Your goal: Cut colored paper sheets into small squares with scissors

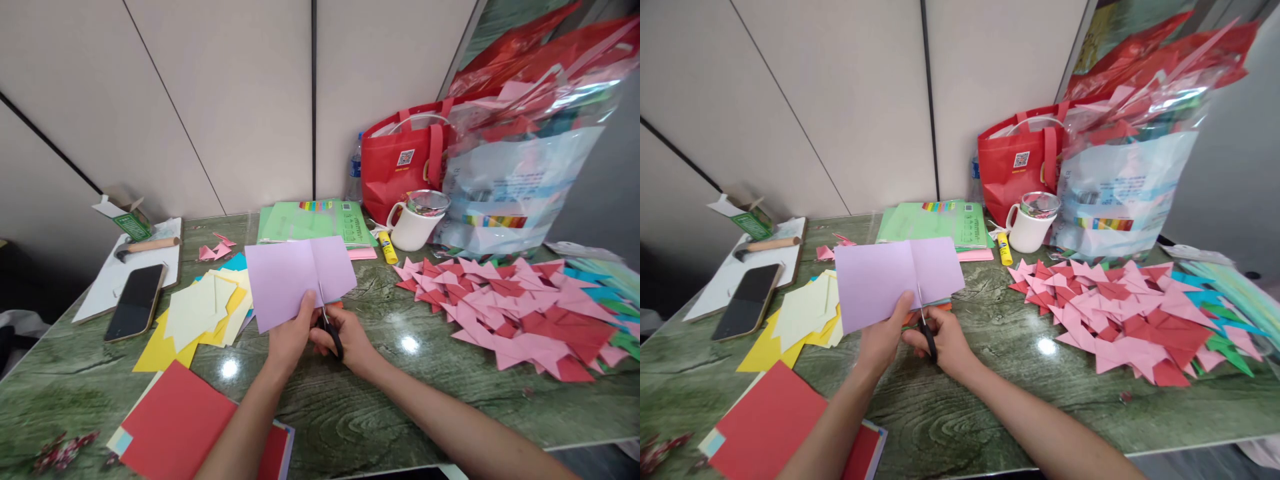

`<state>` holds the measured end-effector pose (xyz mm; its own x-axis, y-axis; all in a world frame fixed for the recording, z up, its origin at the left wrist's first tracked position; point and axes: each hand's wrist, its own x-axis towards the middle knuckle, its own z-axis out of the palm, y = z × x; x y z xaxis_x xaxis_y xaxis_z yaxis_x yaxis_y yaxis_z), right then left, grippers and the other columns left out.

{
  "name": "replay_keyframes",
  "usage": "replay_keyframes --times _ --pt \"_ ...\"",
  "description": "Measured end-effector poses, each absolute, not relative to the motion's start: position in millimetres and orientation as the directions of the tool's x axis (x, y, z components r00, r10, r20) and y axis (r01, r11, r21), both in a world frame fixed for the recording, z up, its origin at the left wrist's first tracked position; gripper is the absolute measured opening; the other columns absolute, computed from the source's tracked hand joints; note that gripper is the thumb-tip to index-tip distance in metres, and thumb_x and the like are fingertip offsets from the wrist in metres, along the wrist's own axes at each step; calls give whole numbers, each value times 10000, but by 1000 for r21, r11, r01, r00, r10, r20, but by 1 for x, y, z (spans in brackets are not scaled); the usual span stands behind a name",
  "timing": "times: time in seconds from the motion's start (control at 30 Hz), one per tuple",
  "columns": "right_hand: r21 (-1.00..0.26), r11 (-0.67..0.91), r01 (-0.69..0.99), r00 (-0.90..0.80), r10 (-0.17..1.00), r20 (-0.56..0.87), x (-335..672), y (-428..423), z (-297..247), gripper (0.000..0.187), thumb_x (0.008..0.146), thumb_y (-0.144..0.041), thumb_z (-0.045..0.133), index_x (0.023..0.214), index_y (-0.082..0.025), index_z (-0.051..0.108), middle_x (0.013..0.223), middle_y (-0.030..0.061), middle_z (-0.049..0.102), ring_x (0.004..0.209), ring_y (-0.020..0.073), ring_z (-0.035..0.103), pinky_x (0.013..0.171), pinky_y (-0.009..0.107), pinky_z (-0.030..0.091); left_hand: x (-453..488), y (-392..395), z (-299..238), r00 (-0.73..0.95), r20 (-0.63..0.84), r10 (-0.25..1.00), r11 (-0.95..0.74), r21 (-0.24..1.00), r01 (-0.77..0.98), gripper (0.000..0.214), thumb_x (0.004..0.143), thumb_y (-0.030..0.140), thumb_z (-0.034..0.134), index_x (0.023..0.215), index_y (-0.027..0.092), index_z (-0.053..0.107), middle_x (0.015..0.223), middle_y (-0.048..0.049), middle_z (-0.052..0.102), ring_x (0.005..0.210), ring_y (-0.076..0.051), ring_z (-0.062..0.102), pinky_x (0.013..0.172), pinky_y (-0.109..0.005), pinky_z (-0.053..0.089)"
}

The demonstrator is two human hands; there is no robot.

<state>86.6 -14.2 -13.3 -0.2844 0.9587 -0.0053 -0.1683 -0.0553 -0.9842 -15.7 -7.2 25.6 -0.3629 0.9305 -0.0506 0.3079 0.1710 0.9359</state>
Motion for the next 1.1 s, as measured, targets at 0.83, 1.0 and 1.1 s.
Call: replay_keyframes --times 0.83,1.0,1.1 --pt "-968 -107 -225 -257 965 -47 88 -13 -6 355 578 -396 696 750 -143 514 479 -42 538 410 92 476 416 217 394 -14 -2 7 -344 -133 930 161 986 54 526 686 523 516 1058 151 541 1084 -96 594 973 -187 563 849 -290 424" --pt "-975 -49 -219 -227 974 2 89 -12 -2 370 540 -418 713 707 -149 522 526 -34 527 471 97 470 458 222 401 -15 -1 6 -403 -99 910 126 991 43 530 652 482 579 1073 163 534 1129 -94 566 1042 -187 521 920 -296 367" --pt "-977 -33 -210 -225 974 16 91 -11 -2 384 543 -437 702 734 -143 546 546 -30 516 488 103 466 473 228 395 -14 -1 6 -428 -93 899 121 992 37 502 638 451 609 1045 162 552 1080 -97 592 1038 -189 522 921 -299 366"
